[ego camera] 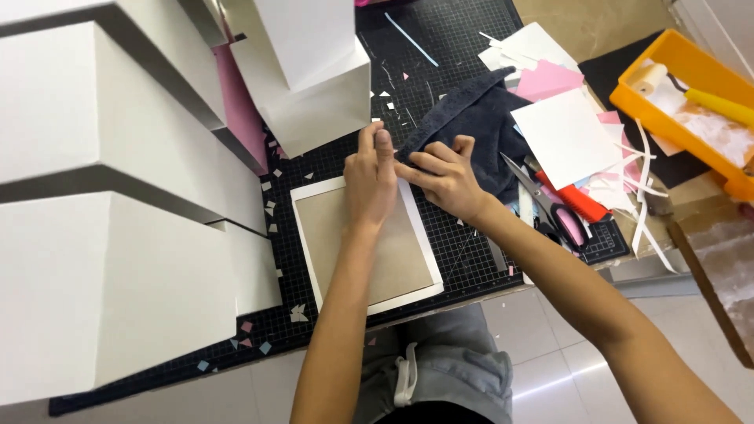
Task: Finishing the edges and surfaces of a white box using scissors, a brush, and a scraper
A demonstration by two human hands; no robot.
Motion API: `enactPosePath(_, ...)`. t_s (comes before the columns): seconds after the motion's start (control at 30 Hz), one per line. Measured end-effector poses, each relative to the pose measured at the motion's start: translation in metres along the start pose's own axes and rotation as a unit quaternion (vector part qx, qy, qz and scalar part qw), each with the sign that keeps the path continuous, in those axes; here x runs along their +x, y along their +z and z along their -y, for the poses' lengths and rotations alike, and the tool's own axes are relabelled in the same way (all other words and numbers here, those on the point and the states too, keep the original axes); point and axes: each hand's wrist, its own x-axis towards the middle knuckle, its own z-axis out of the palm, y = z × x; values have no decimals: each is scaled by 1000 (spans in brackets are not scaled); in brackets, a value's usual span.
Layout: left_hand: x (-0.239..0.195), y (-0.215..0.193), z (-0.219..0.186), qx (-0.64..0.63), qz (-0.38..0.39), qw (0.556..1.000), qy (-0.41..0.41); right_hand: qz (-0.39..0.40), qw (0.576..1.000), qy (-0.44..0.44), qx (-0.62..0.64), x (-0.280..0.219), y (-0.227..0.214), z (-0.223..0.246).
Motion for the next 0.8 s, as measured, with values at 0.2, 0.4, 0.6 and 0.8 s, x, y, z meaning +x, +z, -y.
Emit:
enactPosePath(0.2,-5,-6,-17,-5,0,999,-42,-10,999,19,35,27,-6,19)
enactPosePath(0.4,-7,-5,-19,-4,12,998,-54,-26,957,268,106,5,-34,39)
enactPosePath(0.6,-3,1,-18,18,14,998,-56,-98,507,653,554,-19,-87,110)
enactPosePath(0.8,-3,4,-11,23,7,999,-42,-36,615,579,534,-19,-105,120)
